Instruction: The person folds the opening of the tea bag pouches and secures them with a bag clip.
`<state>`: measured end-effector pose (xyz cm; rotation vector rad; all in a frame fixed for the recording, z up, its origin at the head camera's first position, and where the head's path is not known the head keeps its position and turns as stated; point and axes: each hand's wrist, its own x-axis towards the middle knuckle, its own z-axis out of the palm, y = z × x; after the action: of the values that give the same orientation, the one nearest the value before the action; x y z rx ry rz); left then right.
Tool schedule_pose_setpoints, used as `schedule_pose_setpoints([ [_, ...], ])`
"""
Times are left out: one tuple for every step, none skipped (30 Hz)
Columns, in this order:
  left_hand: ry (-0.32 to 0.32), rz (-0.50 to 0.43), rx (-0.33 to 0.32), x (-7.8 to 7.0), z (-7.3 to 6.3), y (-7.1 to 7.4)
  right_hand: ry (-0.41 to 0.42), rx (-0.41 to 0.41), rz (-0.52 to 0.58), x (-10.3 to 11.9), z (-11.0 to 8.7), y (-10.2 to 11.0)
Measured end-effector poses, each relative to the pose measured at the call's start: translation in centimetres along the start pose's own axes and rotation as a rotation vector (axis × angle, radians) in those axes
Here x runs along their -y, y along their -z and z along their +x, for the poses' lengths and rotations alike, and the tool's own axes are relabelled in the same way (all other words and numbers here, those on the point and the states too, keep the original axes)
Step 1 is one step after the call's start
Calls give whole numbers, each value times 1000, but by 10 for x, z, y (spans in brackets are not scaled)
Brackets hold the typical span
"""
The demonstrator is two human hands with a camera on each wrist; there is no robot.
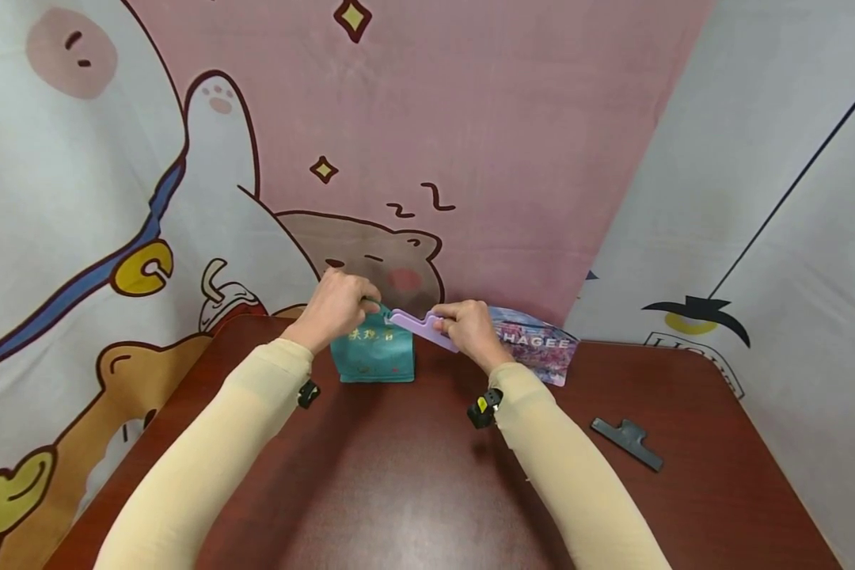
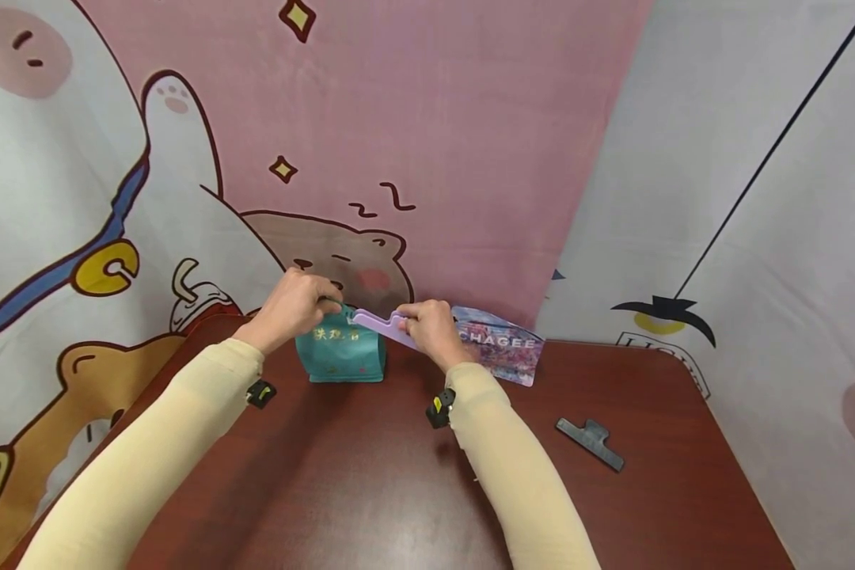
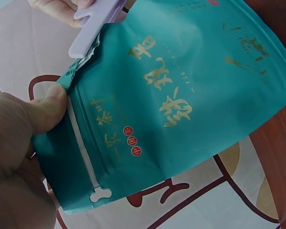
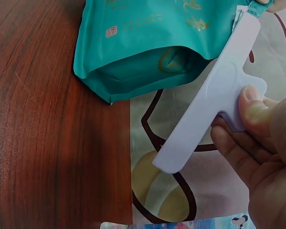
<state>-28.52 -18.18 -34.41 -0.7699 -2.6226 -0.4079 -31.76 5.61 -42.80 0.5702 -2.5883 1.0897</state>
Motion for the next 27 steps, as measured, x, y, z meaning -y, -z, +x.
schedule_pose_setpoints([
  [4,1,5,0,0,0,-2,0,-1,0,0,0],
  [10,-2,13,0,0,1,-3,1,1,0,0,0],
  [12,-1,17,0,0,1,-4,2,4,1,1,-1],
  [13,-2,19,0,1,0,-4,3,8,2,1,-1],
  [15,-2,20,-1,1,0,-4,4,12,3,1,-1],
  [14,0,19,-1,1,0,1,3,11,3,1,-1],
  [11,3,15,-1,1,0,1,5,17,5,2,-1],
  [9,2,12,0,1,0,2,6,20,6,2,-2],
  [7,1,8,0,1,0,4,6,20,7,3,-2],
  [3,1,4,0,1,0,2,8,23,9,3,-2],
  [1,2,1,0,0,0,1,9,24,10,3,-2],
  [0,5,-1,0,0,0,0,8,22,11,3,-3],
  [1,6,-1,0,0,-1,-3,7,24,12,3,-3],
  [5,5,-1,0,0,-1,-4,5,23,12,3,-3],
  [12,6,2,0,0,-1,-8,3,24,13,3,-3],
  [20,5,5,1,0,-1,-13,4,26,13,3,-3],
  [30,7,8,0,0,-1,-16,3,27,13,3,-3],
  [41,8,13,0,0,-1,-19,5,26,13,3,-3],
  [51,7,19,0,0,-1,-23,8,30,13,2,-4],
  [60,6,24,0,0,0,-27,11,34,13,2,-4],
  [68,10,29,0,0,0,-33,15,38,13,2,-4],
  [74,11,32,0,0,1,-36,17,41,12,2,-4],
  [78,14,36,0,-1,2,-38,18,43,12,2,-4],
  [91,7,43,1,-1,3,-39,19,44,12,2,-4],
  [103,0,47,2,-2,4,-41,20,47,12,2,-4],
  [113,-7,49,3,-2,5,-43,21,48,13,2,-4],
  [119,-13,48,4,-3,6,-44,22,48,13,2,-3],
])
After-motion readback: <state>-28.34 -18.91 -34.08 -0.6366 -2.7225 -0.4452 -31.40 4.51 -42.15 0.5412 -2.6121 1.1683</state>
